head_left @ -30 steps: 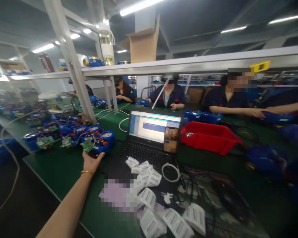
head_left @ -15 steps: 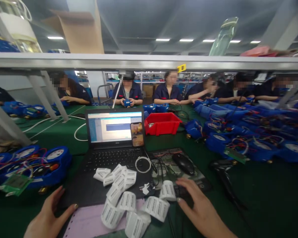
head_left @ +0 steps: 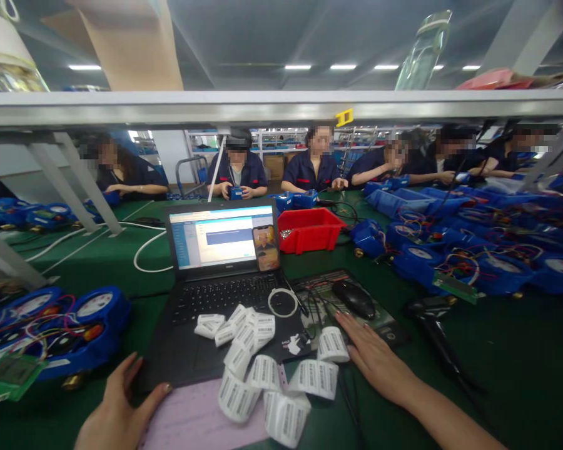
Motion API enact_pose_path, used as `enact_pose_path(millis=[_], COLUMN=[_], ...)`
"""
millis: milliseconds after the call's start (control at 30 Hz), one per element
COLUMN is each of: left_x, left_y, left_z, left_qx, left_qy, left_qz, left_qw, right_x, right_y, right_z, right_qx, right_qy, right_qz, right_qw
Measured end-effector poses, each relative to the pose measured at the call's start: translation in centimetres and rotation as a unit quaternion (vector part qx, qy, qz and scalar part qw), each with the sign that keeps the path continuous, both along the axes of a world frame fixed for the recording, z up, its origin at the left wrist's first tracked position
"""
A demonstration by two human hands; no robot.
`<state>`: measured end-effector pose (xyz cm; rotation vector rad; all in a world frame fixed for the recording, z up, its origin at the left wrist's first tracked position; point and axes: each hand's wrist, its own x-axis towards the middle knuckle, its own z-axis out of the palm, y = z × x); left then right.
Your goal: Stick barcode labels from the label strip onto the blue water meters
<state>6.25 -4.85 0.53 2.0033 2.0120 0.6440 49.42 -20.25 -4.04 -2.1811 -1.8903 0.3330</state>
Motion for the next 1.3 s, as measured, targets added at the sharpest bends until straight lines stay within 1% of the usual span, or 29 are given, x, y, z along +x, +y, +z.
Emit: enact_pose_path(millis=[100, 200, 333, 467, 533, 600, 633, 667, 733, 767, 800, 833, 900, 967, 1033, 1100, 1167, 1233, 1300], left_x=[1.9, 3.1, 4.0, 3.7, 2.9, 2.1, 1.8, 1.7, 2.0, 2.4, 2.9, 3.5, 4.4, 5.0, 5.2, 5.4, 5.7, 6.2, 7.1], left_y=[-0.2, 0.0, 0.5, 0.1, -0.9, -2.8, -3.9, -5.1, -7.3, -8.2, -8.9, -9.4, -9.9, -9.9, -9.8, -9.9, -10.3, -10.8, -11.4], left_z=[0.9, 0.8, 0.5, 1.0, 1.1, 1.0, 0.8, 0.4, -0.7, -1.2, -1.8, -2.3, -2.9, -3.0, -3.0, -2.8, -2.7, -2.6, -2.5], left_qx=[-0.061, -0.060, -0.036, -0.003, 0.012, 0.040, 0.060, 0.081, 0.111, 0.118, 0.122, 0.128, 0.145, 0.168, 0.196, 0.222, 0.245, 0.266, 0.280], left_qy=[0.009, 0.024, 0.020, -0.039, -0.057, -0.038, -0.018, 0.006, 0.063, 0.090, 0.114, 0.134, 0.164, 0.182, 0.196, 0.211, 0.228, 0.246, 0.265], left_qz=[0.002, -0.009, -0.028, -0.059, -0.063, -0.069, -0.092, -0.133, -0.234, -0.275, -0.300, -0.312, -0.313, -0.312, -0.312, -0.314, -0.316, -0.324, -0.331], left_qw=[0.998, 0.998, 0.999, 0.997, 0.996, 0.996, 0.994, 0.988, 0.964, 0.950, 0.939, 0.932, 0.924, 0.917, 0.909, 0.899, 0.888, 0.874, 0.861], right_x=[1.6, 3.2, 4.9, 5.6, 5.6, 5.5, 5.4, 5.3, 5.2, 5.1, 5.0, 4.9, 4.5, 3.6, 2.0, -0.3, -2.9, -5.1, -6.5], right_y=[1.1, 2.3, 3.6, 3.8, 3.5, 3.2, 3.1, 3.0, 3.0, 3.0, 2.9, 2.8, 2.5, 2.2, 2.1, 2.4, 3.2, 4.1, 5.2], right_z=[-0.5, -0.5, -0.7, -1.1, -1.2, -1.2, -1.2, -1.2, -1.2, -1.1, -1.0, -0.7, 0.1, 1.5, 3.2, 5.0, 6.5, 7.5, 8.1], right_qx=[0.032, 0.034, 0.044, 0.057, 0.064, 0.077, 0.085, 0.095, 0.114, 0.123, 0.132, 0.142, 0.168, 0.198, 0.218, 0.214, 0.190, 0.154, 0.120], right_qy=[-0.007, -0.014, -0.025, -0.018, -0.010, 0.001, 0.006, 0.011, 0.018, 0.020, 0.022, 0.022, 0.021, 0.013, 0.002, -0.008, -0.017, -0.029, -0.045], right_qz=[-0.009, -0.012, -0.021, -0.027, -0.028, -0.033, -0.037, -0.040, -0.047, -0.050, -0.053, -0.056, -0.069, -0.085, -0.084, -0.054, -0.005, 0.046, 0.093], right_qw=[0.999, 0.999, 0.998, 0.998, 0.997, 0.996, 0.996, 0.995, 0.992, 0.991, 0.990, 0.988, 0.983, 0.976, 0.972, 0.975, 0.982, 0.986, 0.987])
